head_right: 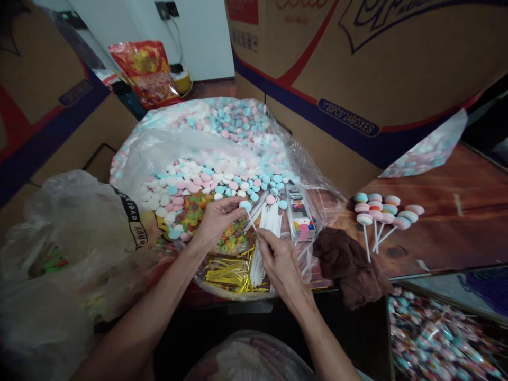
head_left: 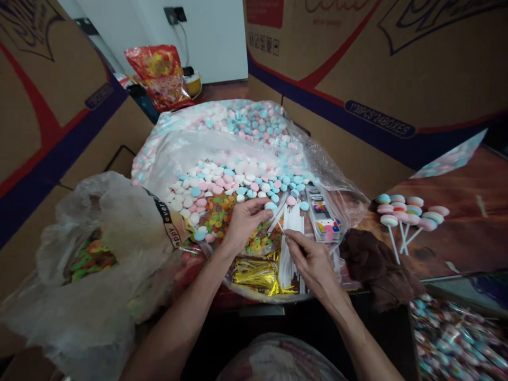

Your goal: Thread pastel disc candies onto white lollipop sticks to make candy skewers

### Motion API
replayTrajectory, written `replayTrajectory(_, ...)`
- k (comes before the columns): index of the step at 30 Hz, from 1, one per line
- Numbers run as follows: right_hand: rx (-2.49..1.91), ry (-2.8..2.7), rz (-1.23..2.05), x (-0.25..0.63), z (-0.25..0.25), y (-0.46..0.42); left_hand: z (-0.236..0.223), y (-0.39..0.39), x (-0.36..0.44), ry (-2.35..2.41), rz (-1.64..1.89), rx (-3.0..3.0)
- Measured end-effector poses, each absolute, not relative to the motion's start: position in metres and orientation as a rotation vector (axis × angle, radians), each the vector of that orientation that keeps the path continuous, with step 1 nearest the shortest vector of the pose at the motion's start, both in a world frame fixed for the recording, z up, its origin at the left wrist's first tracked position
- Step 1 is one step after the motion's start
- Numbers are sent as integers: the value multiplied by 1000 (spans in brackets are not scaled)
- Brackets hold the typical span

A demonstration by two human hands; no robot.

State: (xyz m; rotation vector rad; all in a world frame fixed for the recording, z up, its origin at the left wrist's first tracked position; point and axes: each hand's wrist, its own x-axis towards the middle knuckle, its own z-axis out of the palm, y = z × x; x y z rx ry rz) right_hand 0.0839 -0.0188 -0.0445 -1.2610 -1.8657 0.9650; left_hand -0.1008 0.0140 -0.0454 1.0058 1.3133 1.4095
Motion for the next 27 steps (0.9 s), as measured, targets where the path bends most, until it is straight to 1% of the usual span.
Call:
replayTrajectory(3, -1237, -1880, 1075, 86, -39, -15, -48, 10, -103, 1420, 1411, 1187)
replayTrajectory(7, -1197, -1720, 1183, 78, -39, -13, -53, 6, -105, 1496, 1401, 1306)
replayTrajectory(15, -1183, -1629, 1123, 46, -37, -16, -41, -8, -101, 1664, 1373, 1430)
replayTrajectory(18, -1185, -1629, 1075, 38, -38, -10, -32, -13, -99, 1592, 1322, 1540)
replayTrajectory(21, -1195, -1667, 1019, 40, -41, -4, -27, -14, -105, 1549, 1272, 1521)
replayTrajectory(24, -1224, -1761, 935, 52, -43, -3, -27, -14, -116, 1693, 1241, 1537)
replayTrajectory(27, -1283, -1785, 903, 67, -44, -7, -28, -13, -121, 1838, 1069, 1771)
